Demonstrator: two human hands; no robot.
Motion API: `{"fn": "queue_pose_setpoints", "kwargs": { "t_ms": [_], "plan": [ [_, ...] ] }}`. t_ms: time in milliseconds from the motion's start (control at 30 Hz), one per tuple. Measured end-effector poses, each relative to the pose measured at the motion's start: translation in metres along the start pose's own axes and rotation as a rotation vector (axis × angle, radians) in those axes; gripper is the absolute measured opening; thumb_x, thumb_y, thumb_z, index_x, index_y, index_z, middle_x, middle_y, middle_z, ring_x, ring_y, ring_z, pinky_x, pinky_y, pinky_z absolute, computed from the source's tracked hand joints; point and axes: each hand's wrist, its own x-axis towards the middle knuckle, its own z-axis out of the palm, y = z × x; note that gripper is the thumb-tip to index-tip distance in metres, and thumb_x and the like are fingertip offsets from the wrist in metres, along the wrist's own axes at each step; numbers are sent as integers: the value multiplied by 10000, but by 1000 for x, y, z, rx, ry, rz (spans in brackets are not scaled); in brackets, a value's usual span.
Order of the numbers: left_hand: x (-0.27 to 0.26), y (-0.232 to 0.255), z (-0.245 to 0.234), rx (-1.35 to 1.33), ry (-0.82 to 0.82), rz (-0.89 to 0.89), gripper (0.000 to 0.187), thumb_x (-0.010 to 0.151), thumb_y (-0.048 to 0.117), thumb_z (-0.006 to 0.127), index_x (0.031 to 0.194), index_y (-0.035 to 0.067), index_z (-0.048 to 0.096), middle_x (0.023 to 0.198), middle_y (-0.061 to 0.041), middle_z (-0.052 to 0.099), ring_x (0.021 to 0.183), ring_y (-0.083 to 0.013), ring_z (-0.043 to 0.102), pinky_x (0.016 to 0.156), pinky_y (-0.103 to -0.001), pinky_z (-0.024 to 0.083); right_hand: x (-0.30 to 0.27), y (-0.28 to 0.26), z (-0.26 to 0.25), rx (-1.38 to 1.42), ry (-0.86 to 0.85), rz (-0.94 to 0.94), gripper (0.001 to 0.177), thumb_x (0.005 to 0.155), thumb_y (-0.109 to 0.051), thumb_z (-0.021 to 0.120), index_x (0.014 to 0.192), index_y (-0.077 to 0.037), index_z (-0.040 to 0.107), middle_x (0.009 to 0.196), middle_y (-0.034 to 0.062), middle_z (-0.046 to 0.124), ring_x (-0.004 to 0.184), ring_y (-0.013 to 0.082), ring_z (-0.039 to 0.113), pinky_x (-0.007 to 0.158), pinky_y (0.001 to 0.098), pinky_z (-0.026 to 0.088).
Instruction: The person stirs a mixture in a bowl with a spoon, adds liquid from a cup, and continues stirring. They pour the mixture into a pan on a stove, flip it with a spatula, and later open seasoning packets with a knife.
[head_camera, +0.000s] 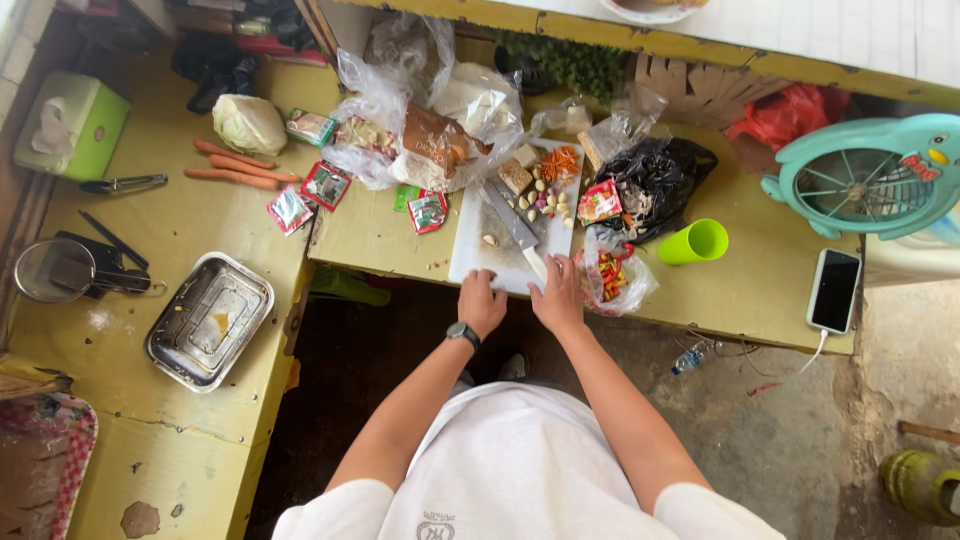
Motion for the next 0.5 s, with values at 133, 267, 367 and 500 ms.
{"fn": "queue_pose_setpoints", "kwargs": {
  "t_ms": [133, 267, 367, 500],
  "plan": [
    [34, 8, -11, 106, 2, 0, 469, 810, 107, 716, 1249, 19, 578, 1214, -184, 559, 1141, -396, 538, 971, -478, 457, 25, 15, 14, -41, -123, 75, 579, 837, -193, 791, 1322, -15, 530, 1222, 202, 552, 1154, 417, 555, 980, 496, 471],
    [51, -1, -12, 274, -12, 167, 614, 784, 131, 720, 1359, 16, 539, 1385, -190, 509, 1325, -413, 450, 1105, -495, 368, 32, 16, 18, -95, -205, 49, 471, 833, -162, 717, 1241, 2, 549, 1165, 207, 552, 1067, 412, 599, 890, 522, 492],
    [46, -7, -14, 328, -84, 180, 621, 842, 184, 700, 1404, 11, 501, 1464, -181, 471, 1388, -400, 405, 1156, -505, 317, 31, 18, 15, -84, -232, 97, 414, 843, -182, 653, 1187, 22, 549, 1174, 242, 538, 1016, 445, 594, 863, 526, 499],
    [43, -10, -24, 268, -116, 168, 586, 832, 166, 678, 1387, 53, 533, 1451, -154, 491, 1368, -380, 428, 1128, -497, 339, 14, 25, 10, 15, -120, 68, 351, 856, -188, 618, 1156, -8, 588, 1182, 242, 562, 1043, 474, 577, 868, 559, 481]
  ]
}}
